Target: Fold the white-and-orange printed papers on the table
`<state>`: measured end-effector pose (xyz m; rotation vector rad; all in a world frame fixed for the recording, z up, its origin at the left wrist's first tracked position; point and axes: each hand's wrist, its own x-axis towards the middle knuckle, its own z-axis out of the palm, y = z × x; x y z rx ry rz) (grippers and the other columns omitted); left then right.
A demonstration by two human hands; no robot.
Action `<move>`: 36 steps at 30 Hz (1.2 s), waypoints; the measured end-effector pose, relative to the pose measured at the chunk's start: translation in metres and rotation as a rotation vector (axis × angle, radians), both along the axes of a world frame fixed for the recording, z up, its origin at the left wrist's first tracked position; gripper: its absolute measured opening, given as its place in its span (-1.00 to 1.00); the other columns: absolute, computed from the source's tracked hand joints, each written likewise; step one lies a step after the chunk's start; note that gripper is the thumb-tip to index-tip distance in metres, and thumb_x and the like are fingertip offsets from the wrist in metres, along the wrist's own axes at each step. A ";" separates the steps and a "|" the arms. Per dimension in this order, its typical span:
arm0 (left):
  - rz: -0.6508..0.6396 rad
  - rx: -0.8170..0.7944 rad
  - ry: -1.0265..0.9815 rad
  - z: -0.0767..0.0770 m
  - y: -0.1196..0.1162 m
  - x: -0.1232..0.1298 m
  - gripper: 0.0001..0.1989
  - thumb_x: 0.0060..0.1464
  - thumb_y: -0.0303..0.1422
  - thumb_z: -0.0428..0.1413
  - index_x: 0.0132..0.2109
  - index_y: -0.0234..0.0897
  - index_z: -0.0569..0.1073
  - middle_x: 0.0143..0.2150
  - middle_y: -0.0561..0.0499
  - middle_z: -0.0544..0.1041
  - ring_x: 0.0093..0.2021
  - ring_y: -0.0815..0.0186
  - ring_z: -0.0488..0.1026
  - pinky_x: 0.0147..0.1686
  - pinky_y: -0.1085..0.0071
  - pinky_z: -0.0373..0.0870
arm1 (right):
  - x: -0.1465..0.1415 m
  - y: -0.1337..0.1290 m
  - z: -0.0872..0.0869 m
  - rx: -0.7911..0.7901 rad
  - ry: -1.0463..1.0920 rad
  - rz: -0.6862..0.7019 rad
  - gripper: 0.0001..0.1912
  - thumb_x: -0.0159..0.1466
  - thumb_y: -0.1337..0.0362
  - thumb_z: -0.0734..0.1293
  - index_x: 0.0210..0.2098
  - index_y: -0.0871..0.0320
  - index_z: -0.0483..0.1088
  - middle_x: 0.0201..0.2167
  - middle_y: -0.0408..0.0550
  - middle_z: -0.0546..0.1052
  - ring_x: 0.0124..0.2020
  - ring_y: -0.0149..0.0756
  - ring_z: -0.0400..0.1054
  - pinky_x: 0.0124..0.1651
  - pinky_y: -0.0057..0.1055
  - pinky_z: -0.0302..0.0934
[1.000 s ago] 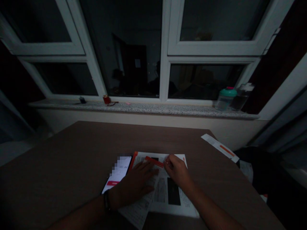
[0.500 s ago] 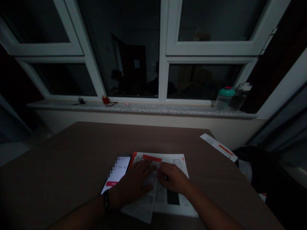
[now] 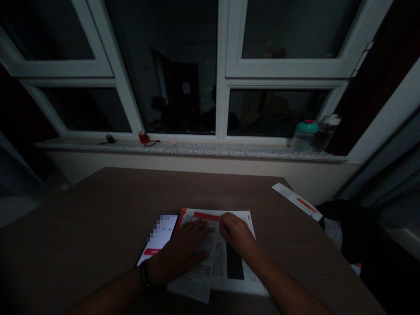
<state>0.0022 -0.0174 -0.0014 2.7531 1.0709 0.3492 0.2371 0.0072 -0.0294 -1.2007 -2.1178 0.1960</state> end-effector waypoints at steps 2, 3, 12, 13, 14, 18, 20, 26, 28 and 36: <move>-0.006 0.002 0.004 -0.001 0.000 -0.002 -0.40 0.22 -0.15 0.14 0.31 -0.20 0.18 0.33 -0.18 0.23 0.34 -0.01 0.11 0.27 -0.03 0.10 | 0.001 -0.001 0.000 -0.002 0.000 -0.023 -0.83 0.26 0.44 0.21 -0.43 0.09 0.23 -0.46 -0.14 0.39 -0.42 -0.32 0.31 -0.35 -0.45 0.17; -0.010 0.004 0.004 -0.002 0.001 -0.003 -0.38 0.22 -0.14 0.14 0.32 -0.21 0.17 0.35 -0.18 0.21 0.35 -0.01 0.10 0.27 -0.04 0.09 | 0.002 -0.002 0.001 -0.009 0.009 -0.020 -0.84 0.27 0.44 0.21 -0.42 0.09 0.23 -0.45 -0.14 0.40 -0.41 -0.32 0.32 -0.34 -0.45 0.18; 0.057 -0.015 -0.024 -0.011 0.006 -0.007 -0.35 0.21 -0.11 0.15 0.34 -0.19 0.15 0.40 -0.19 0.12 0.38 -0.03 0.03 0.27 -0.09 0.08 | 0.005 -0.006 0.002 -0.099 0.118 0.034 -0.88 0.27 0.37 0.24 -0.40 0.09 0.25 -0.43 -0.14 0.43 -0.43 -0.33 0.32 -0.34 -0.44 0.18; 0.069 -0.018 -0.031 -0.010 0.006 -0.007 -0.36 0.21 -0.12 0.15 0.34 -0.18 0.15 0.40 -0.18 0.12 0.38 -0.04 0.03 0.27 -0.09 0.09 | 0.005 -0.006 0.002 -0.114 0.127 0.022 -0.88 0.26 0.37 0.24 -0.41 0.09 0.25 -0.46 -0.16 0.42 -0.45 -0.34 0.31 -0.36 -0.45 0.16; 0.078 -0.019 -0.039 -0.010 0.006 -0.007 -0.37 0.21 -0.14 0.15 0.33 -0.18 0.16 0.39 -0.18 0.13 0.38 -0.03 0.04 0.26 -0.08 0.11 | 0.005 -0.006 0.003 -0.129 0.135 0.003 -0.88 0.25 0.38 0.25 -0.41 0.09 0.24 -0.48 -0.18 0.40 -0.47 -0.34 0.30 -0.38 -0.45 0.15; 0.096 -0.027 -0.058 -0.009 0.006 -0.006 -0.41 0.22 -0.24 0.15 0.32 -0.20 0.16 0.38 -0.19 0.15 0.37 -0.01 0.05 0.26 -0.05 0.13 | 0.007 -0.006 0.005 -0.155 0.147 -0.085 -0.86 0.15 0.44 0.26 -0.43 0.08 0.20 -0.50 -0.21 0.35 -0.45 -0.32 0.29 -0.36 -0.43 0.12; 0.097 -0.043 -0.054 -0.010 0.006 -0.006 -0.41 0.23 -0.27 0.14 0.33 -0.22 0.14 0.38 -0.21 0.13 0.38 -0.01 0.04 0.27 -0.03 0.12 | 0.010 -0.007 0.007 -0.152 0.123 -0.112 -0.84 0.11 0.46 0.26 -0.44 0.09 0.19 -0.45 -0.18 0.35 -0.38 -0.29 0.30 -0.30 -0.40 0.13; 0.096 -0.015 -0.090 -0.011 0.007 -0.005 -0.42 0.29 -0.21 0.06 0.35 -0.21 0.09 0.37 -0.19 0.15 0.36 0.02 0.07 0.25 0.00 0.15 | 0.020 -0.010 0.011 -0.105 -0.025 -0.178 -0.81 0.05 0.49 0.26 -0.44 0.09 0.19 -0.36 -0.11 0.35 -0.25 -0.18 0.26 -0.18 -0.29 0.14; 0.162 0.016 -0.108 -0.007 0.008 -0.005 -0.45 0.31 -0.19 0.02 0.34 -0.24 0.10 0.32 -0.20 0.22 0.31 0.03 0.15 0.23 0.01 0.16 | 0.021 -0.012 0.011 -0.091 -0.048 -0.188 -0.81 0.06 0.49 0.27 -0.39 0.09 0.23 -0.34 -0.09 0.35 -0.23 -0.16 0.25 -0.14 -0.25 0.14; 0.271 0.014 -0.095 0.002 0.009 -0.004 -0.50 0.25 -0.33 0.02 0.29 -0.30 0.15 0.16 -0.18 0.36 0.15 0.05 0.30 0.14 0.10 0.23 | 0.007 -0.022 0.015 -0.107 -0.073 -0.029 -0.81 0.22 0.39 0.32 -0.17 0.08 0.34 -0.15 -0.01 0.43 -0.07 -0.08 0.28 0.01 -0.12 0.16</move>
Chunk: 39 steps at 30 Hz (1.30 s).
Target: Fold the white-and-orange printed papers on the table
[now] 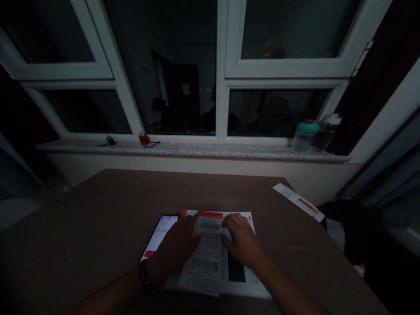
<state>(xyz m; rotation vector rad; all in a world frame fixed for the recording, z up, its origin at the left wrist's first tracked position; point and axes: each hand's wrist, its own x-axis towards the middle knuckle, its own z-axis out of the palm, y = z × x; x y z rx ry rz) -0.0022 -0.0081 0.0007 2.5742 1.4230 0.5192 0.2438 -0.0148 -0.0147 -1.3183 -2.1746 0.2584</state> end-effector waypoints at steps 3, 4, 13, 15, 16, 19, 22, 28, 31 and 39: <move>-0.030 -0.005 -0.033 -0.003 -0.001 0.001 -0.46 0.22 -0.35 0.03 0.30 -0.29 0.12 0.17 -0.17 0.36 0.16 0.07 0.29 0.16 0.11 0.22 | -0.002 -0.001 -0.001 -0.019 -0.023 0.068 -0.74 0.22 0.39 0.34 -0.09 0.07 0.37 -0.10 0.01 0.46 -0.01 -0.05 0.28 0.05 -0.10 0.18; -0.040 -0.001 -0.045 -0.004 -0.001 0.001 -0.45 0.21 -0.37 0.03 0.31 -0.28 0.11 0.17 -0.17 0.36 0.16 0.07 0.29 0.16 0.12 0.22 | -0.001 0.000 -0.002 -0.027 -0.026 0.073 -0.72 0.22 0.40 0.34 -0.07 0.08 0.38 -0.09 0.02 0.46 0.00 -0.04 0.28 0.06 -0.09 0.18; -0.084 -0.007 -0.079 0.006 -0.001 0.004 -0.45 0.18 -0.57 -0.11 0.30 -0.26 0.15 0.19 -0.12 0.37 0.16 0.16 0.32 0.15 0.19 0.25 | 0.003 0.004 -0.004 -0.070 0.011 0.051 -0.74 0.26 0.41 0.29 -0.06 0.11 0.41 -0.02 0.09 0.46 0.06 -0.07 0.31 0.14 -0.08 0.20; -0.098 -0.012 -0.069 0.007 -0.001 0.004 -0.50 0.23 -0.54 -0.12 0.29 -0.25 0.17 0.19 -0.11 0.37 0.15 0.16 0.33 0.14 0.18 0.27 | 0.002 0.004 -0.005 -0.079 0.014 0.045 -0.73 0.26 0.41 0.30 -0.05 0.11 0.41 -0.02 0.08 0.46 0.07 -0.08 0.31 0.15 -0.10 0.20; -0.101 -0.010 -0.067 0.008 -0.001 0.005 -0.52 0.26 -0.53 -0.12 0.29 -0.24 0.19 0.19 -0.11 0.38 0.15 0.16 0.33 0.14 0.18 0.27 | 0.002 0.003 -0.005 -0.082 0.016 0.042 -0.73 0.26 0.40 0.30 -0.05 0.11 0.41 -0.01 0.07 0.46 0.07 -0.09 0.31 0.15 -0.11 0.21; -0.092 -0.001 -0.066 0.009 -0.001 0.005 -0.56 0.30 -0.50 -0.12 0.29 -0.25 0.21 0.18 -0.12 0.39 0.14 0.17 0.34 0.15 0.19 0.26 | 0.003 0.004 -0.006 -0.085 0.018 0.034 -0.72 0.25 0.39 0.30 -0.04 0.11 0.40 0.00 0.07 0.45 0.07 -0.10 0.31 0.16 -0.13 0.21; -0.086 0.001 -0.062 0.011 -0.002 0.006 -0.55 0.29 -0.51 -0.11 0.29 -0.26 0.22 0.17 -0.12 0.40 0.14 0.18 0.34 0.15 0.19 0.27 | 0.004 0.004 -0.004 -0.094 0.014 0.041 -0.74 0.25 0.39 0.28 -0.06 0.12 0.40 0.01 0.07 0.45 0.08 -0.11 0.31 0.17 -0.14 0.20; -0.088 0.012 -0.062 0.015 -0.003 0.006 -0.56 0.28 -0.53 -0.11 0.28 -0.27 0.22 0.14 -0.12 0.43 0.11 0.17 0.37 0.13 0.19 0.29 | 0.004 0.003 -0.002 -0.103 0.018 0.035 -0.75 0.26 0.37 0.28 -0.06 0.11 0.40 0.02 0.07 0.44 0.09 -0.11 0.30 0.18 -0.14 0.19; -0.095 0.018 -0.071 0.011 -0.001 0.005 -0.57 0.30 -0.50 -0.10 0.27 -0.28 0.23 0.14 -0.13 0.42 0.10 0.15 0.37 0.14 0.17 0.28 | 0.004 0.003 -0.003 -0.101 0.028 0.028 -0.75 0.26 0.37 0.29 -0.06 0.10 0.41 0.02 0.06 0.45 0.08 -0.11 0.31 0.17 -0.14 0.21; -0.089 0.019 -0.109 0.002 0.001 0.002 -0.57 0.31 -0.47 -0.10 0.29 -0.25 0.21 0.14 -0.10 0.42 0.09 0.17 0.36 0.13 0.19 0.28 | 0.005 0.005 -0.006 -0.096 0.031 0.042 -0.73 0.26 0.38 0.28 -0.05 0.10 0.41 0.01 0.07 0.44 0.08 -0.11 0.31 0.17 -0.13 0.22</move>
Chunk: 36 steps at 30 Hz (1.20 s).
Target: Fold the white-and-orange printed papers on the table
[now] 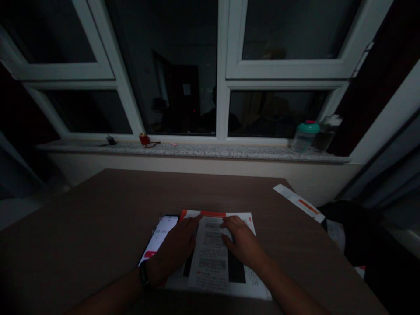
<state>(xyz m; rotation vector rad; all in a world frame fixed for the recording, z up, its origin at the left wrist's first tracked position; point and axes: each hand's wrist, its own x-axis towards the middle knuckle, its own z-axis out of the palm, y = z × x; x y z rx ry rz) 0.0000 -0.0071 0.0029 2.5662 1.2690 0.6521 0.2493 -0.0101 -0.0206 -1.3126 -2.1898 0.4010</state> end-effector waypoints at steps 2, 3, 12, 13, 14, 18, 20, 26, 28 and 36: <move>-0.002 0.003 0.012 -0.001 0.000 -0.001 -0.54 0.29 -0.50 -0.10 0.30 -0.26 0.19 0.15 -0.11 0.41 0.10 0.16 0.35 0.13 0.18 0.27 | 0.000 0.000 0.000 0.004 0.003 0.004 -0.72 0.26 0.39 0.28 -0.04 0.09 0.40 0.01 0.06 0.44 0.08 -0.11 0.31 0.16 -0.12 0.22; -0.001 0.005 0.018 -0.002 0.000 -0.001 -0.53 0.28 -0.51 -0.10 0.31 -0.26 0.18 0.15 -0.11 0.40 0.11 0.16 0.34 0.13 0.17 0.27 | 0.000 0.000 0.000 0.005 0.004 0.003 -0.72 0.25 0.39 0.28 -0.04 0.09 0.40 0.01 0.06 0.44 0.08 -0.11 0.31 0.16 -0.12 0.22; 0.019 -0.021 0.041 0.003 0.000 0.000 -0.51 0.23 -0.51 -0.06 0.29 -0.30 0.21 0.14 -0.14 0.40 0.11 0.13 0.32 0.13 0.14 0.24 | 0.000 0.000 0.001 -0.002 -0.015 -0.004 -0.72 0.25 0.39 0.28 -0.05 0.10 0.41 0.01 0.06 0.44 0.09 -0.12 0.30 0.18 -0.16 0.20; 0.025 -0.025 0.040 0.003 0.000 0.000 -0.51 0.22 -0.52 -0.06 0.29 -0.29 0.20 0.14 -0.14 0.40 0.12 0.13 0.31 0.12 0.15 0.25 | 0.000 0.000 0.001 0.000 -0.013 -0.004 -0.73 0.25 0.39 0.28 -0.05 0.11 0.40 0.01 0.06 0.44 0.09 -0.13 0.30 0.18 -0.16 0.19; 0.028 -0.026 0.038 0.003 0.000 0.000 -0.50 0.22 -0.52 -0.06 0.29 -0.29 0.20 0.14 -0.14 0.40 0.12 0.13 0.31 0.12 0.15 0.25 | 0.000 0.000 0.001 0.000 -0.012 -0.003 -0.73 0.25 0.39 0.28 -0.05 0.11 0.40 0.01 0.05 0.44 0.09 -0.13 0.29 0.19 -0.17 0.19; 0.025 -0.022 0.012 0.000 0.001 -0.002 -0.55 0.23 -0.51 -0.04 0.25 -0.27 0.24 0.12 -0.13 0.42 0.11 0.14 0.32 0.12 0.15 0.26 | 0.000 0.000 0.000 -0.010 -0.013 -0.002 -0.73 0.25 0.39 0.29 -0.05 0.10 0.40 0.02 0.05 0.44 0.09 -0.14 0.29 0.18 -0.18 0.19; 0.020 -0.016 -0.022 -0.001 0.001 -0.001 -0.60 0.28 -0.46 -0.05 0.23 -0.25 0.27 0.11 -0.13 0.43 0.10 0.14 0.35 0.11 0.15 0.27 | 0.000 -0.001 0.000 -0.011 -0.015 0.000 -0.73 0.26 0.38 0.28 -0.05 0.10 0.40 0.02 0.05 0.44 0.10 -0.14 0.29 0.18 -0.17 0.19; 0.063 -0.061 -0.179 0.003 -0.003 0.003 -0.57 0.35 -0.29 -0.05 0.30 -0.25 0.21 0.19 -0.17 0.40 0.18 0.12 0.34 0.17 0.12 0.26 | -0.001 -0.002 0.003 -0.005 -0.007 -0.004 -0.73 0.25 0.38 0.29 -0.05 0.09 0.41 0.00 0.06 0.45 0.07 -0.11 0.31 0.16 -0.13 0.21; 0.028 -0.124 -0.225 0.005 -0.006 0.004 -0.47 0.35 -0.26 -0.03 0.37 -0.23 0.08 0.25 -0.19 0.35 0.22 0.11 0.31 0.19 0.11 0.24 | -0.002 -0.002 0.005 -0.006 0.010 0.006 -0.74 0.26 0.36 0.30 -0.05 0.08 0.42 0.01 0.06 0.46 0.08 -0.09 0.32 0.15 -0.12 0.21; -0.190 -0.247 -0.185 0.009 -0.015 0.004 -0.13 0.32 -0.22 0.04 0.44 -0.18 -0.44 0.41 -0.20 0.08 0.35 0.12 0.14 0.27 0.11 0.15 | -0.005 -0.003 0.004 -0.017 0.145 0.048 -0.75 0.34 0.26 0.26 0.00 0.06 0.40 0.01 0.04 0.47 0.07 -0.11 0.34 0.16 -0.14 0.22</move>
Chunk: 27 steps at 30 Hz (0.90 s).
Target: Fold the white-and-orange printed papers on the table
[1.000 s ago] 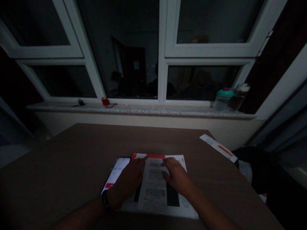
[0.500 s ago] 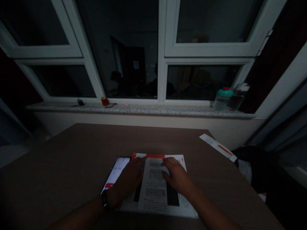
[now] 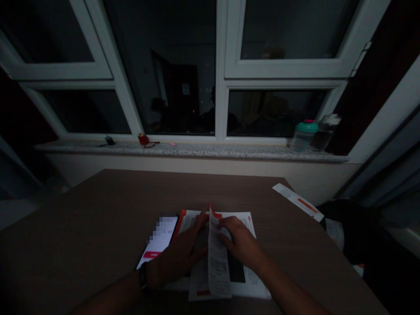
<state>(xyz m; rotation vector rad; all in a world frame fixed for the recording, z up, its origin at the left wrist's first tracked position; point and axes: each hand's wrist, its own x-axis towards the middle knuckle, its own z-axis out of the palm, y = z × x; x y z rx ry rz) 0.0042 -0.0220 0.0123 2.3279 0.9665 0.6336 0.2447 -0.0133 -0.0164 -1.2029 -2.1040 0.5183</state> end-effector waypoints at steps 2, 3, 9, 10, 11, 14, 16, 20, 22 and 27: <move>-0.041 0.030 0.037 0.001 -0.002 0.000 -0.12 0.32 -0.20 0.06 0.44 -0.17 -0.43 0.43 -0.19 0.03 0.37 0.11 0.10 0.29 0.12 0.12 | 0.000 -0.001 0.002 0.023 0.071 -0.047 -0.70 0.37 0.21 0.23 0.08 0.06 0.35 0.06 0.05 0.45 0.11 -0.11 0.32 0.18 -0.15 0.21; -0.060 0.044 0.054 0.002 -0.002 0.001 -0.12 0.31 -0.19 0.07 0.44 -0.16 -0.41 0.44 -0.17 0.01 0.38 0.12 0.07 0.30 0.13 0.11 | 0.000 -0.002 0.003 0.048 0.106 -0.063 -0.66 0.38 0.19 0.21 0.13 0.05 0.31 0.10 0.06 0.42 0.15 -0.11 0.29 0.20 -0.15 0.19; -0.114 0.129 0.180 0.001 -0.003 0.001 -0.14 0.25 -0.16 0.14 0.45 -0.10 -0.22 0.44 -0.11 0.02 0.40 0.08 0.01 0.29 0.06 0.13 | 0.000 -0.012 0.010 0.203 0.082 0.009 -0.57 0.41 0.10 0.15 0.24 -0.02 0.22 0.25 0.04 0.25 0.26 -0.06 0.13 0.25 -0.10 0.10; -0.130 0.149 0.202 0.000 -0.002 0.001 -0.16 0.24 -0.17 0.15 0.45 -0.09 -0.18 0.44 -0.11 0.02 0.40 0.05 -0.01 0.29 0.03 0.12 | -0.001 -0.013 0.010 0.212 0.061 0.006 -0.58 0.41 0.10 0.15 0.22 -0.03 0.26 0.25 0.03 0.25 0.25 -0.05 0.14 0.23 -0.09 0.11; -0.142 0.165 0.218 -0.001 -0.002 0.000 -0.17 0.23 -0.18 0.16 0.45 -0.08 -0.14 0.44 -0.10 0.02 0.41 0.04 -0.03 0.28 0.01 0.12 | -0.001 -0.013 0.010 0.217 0.048 -0.006 -0.61 0.41 0.09 0.15 0.18 -0.03 0.30 0.22 0.04 0.27 0.23 -0.04 0.16 0.21 -0.09 0.13; -0.145 0.166 0.261 -0.005 0.000 -0.002 -0.19 0.22 -0.19 0.18 0.44 -0.03 -0.11 0.43 -0.04 0.06 0.41 0.03 -0.07 0.27 -0.01 0.15 | 0.000 -0.012 0.009 0.221 0.073 -0.078 -0.66 0.42 0.11 0.11 0.03 0.02 0.41 0.10 0.07 0.35 0.14 -0.04 0.24 0.13 -0.11 0.19; -0.116 0.151 0.287 -0.007 0.001 -0.003 -0.19 0.23 -0.21 0.17 0.44 -0.02 -0.12 0.42 -0.02 0.09 0.42 0.03 -0.07 0.26 -0.02 0.17 | 0.002 -0.010 0.009 0.225 0.109 -0.111 -0.67 0.42 0.13 0.09 -0.07 0.06 0.43 0.04 0.08 0.37 0.10 -0.06 0.27 0.10 -0.13 0.21; -0.050 0.170 0.301 -0.009 0.004 -0.004 -0.28 0.27 -0.23 0.13 0.43 -0.05 -0.05 0.41 -0.03 0.11 0.40 0.05 -0.01 0.29 0.00 0.13 | 0.006 -0.006 0.008 0.232 0.130 -0.111 -0.70 0.43 0.16 0.08 -0.23 0.07 0.40 -0.05 0.07 0.42 0.03 -0.08 0.30 0.06 -0.17 0.22; -0.018 0.204 0.298 -0.010 0.006 -0.005 -0.34 0.28 -0.25 0.12 0.41 -0.09 0.02 0.37 -0.06 0.18 0.37 0.06 0.05 0.30 0.00 0.10 | 0.007 -0.004 0.008 0.221 0.118 -0.111 -0.69 0.44 0.17 0.07 -0.26 0.07 0.39 -0.09 0.05 0.45 -0.02 -0.10 0.33 0.03 -0.18 0.22; 0.088 0.280 0.306 -0.014 0.010 -0.007 -0.47 0.31 -0.20 0.07 0.34 -0.20 0.18 0.29 -0.14 0.30 0.32 0.02 0.16 0.27 -0.03 0.12 | 0.006 -0.001 0.008 0.239 0.079 -0.126 -0.74 0.43 0.21 0.12 -0.30 0.08 0.37 -0.24 0.02 0.48 -0.16 -0.15 0.35 -0.06 -0.21 0.23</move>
